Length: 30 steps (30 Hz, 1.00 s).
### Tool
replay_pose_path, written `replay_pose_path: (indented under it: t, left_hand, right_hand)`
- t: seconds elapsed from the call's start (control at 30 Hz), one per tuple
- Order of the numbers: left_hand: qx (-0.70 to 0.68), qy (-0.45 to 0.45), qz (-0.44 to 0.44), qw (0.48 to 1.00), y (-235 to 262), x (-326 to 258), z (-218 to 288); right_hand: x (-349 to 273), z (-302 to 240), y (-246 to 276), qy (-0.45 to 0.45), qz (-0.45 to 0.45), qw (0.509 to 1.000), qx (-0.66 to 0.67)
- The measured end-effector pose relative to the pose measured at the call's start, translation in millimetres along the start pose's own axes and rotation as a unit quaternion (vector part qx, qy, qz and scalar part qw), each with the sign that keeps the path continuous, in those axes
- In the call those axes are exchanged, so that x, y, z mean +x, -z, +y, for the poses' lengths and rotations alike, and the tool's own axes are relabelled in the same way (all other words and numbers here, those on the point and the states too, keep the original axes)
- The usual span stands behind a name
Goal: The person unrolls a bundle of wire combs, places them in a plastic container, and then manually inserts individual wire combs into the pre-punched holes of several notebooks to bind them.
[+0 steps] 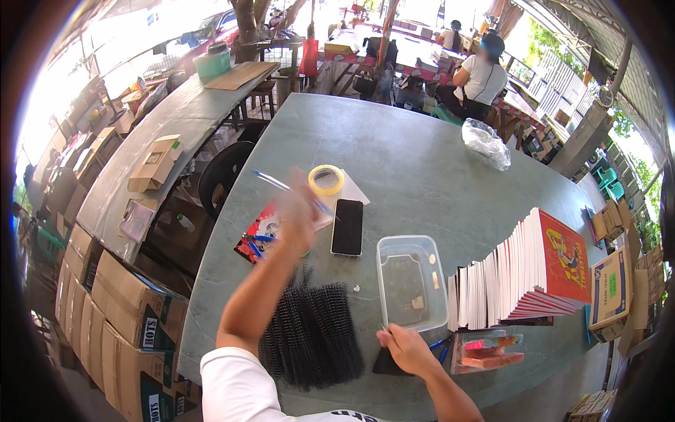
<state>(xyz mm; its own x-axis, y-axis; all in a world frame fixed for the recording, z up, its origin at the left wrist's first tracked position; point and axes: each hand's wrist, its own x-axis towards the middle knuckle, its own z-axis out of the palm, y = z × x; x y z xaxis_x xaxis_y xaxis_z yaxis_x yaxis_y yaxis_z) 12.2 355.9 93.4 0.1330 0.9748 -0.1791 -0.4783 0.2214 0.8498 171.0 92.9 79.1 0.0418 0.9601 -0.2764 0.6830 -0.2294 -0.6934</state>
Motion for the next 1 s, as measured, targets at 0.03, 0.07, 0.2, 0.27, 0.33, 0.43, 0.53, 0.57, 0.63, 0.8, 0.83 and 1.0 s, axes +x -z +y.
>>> replay_pose_path:
  t: [0.03,0.07,0.2,0.27,0.33,0.43,0.53,0.57,0.63,0.8,0.83,1.0]
  left_hand:
    - [-0.032,-0.091,-0.036,0.995,17.3,33.5,19.1]
    - [0.002,-0.089,0.042,0.995,35.7,64.6,23.7]
    - [0.004,-0.055,0.077,0.995,116.2,162.9,-40.4]
    - [0.065,-0.074,0.017,0.995,120.1,175.3,-66.1]
    - [0.182,-0.118,0.13,0.967,111.4,181.8,-85.8]
    - [0.205,-0.148,0.185,0.95,114.7,193.2,-94.2]
    - [0.257,-0.176,0.223,0.924,111.9,194.0,-105.9]
    - [0.281,-0.19,0.251,0.906,114.5,191.9,-108.0]
    - [0.309,-0.198,0.252,0.895,115.4,194.8,-108.3]
    - [0.365,-0.207,0.251,0.872,115.0,192.7,-110.2]
    - [0.366,-0.207,0.251,0.872,114.6,193.6,-109.9]
    - [0.384,-0.226,0.269,0.854,117.3,195.0,-110.3]
  right_hand:
    - [-8.2,3.9,2.3,0.0,0.001,1.0,-0.003]
    - [-21.1,4.8,5.4,-0.03,0.021,0.997,0.07]
    - [-42.1,6.5,24.1,-0.098,0.094,0.967,0.216]
    - [-48.0,7.6,26.8,-0.117,0.099,0.97,0.191]
    - [-54.2,7.2,22.8,-0.066,0.12,0.979,0.15]
    - [-65.2,-0.2,22.9,-0.08,0.103,0.982,0.137]
    - [-69.7,-0.6,22.6,-0.11,0.11,0.977,0.148]
    - [-71.2,2.4,21.3,-0.112,0.108,0.977,0.147]
    - [-73.2,9.4,20.1,-0.139,0.1,0.964,0.205]
    - [-66.3,10.3,18.0,-0.138,0.085,0.967,0.195]
    - [-65.1,9.8,17.1,-0.124,0.085,0.97,0.191]
    - [-62.9,10.5,16.3,-0.135,0.079,0.967,0.203]
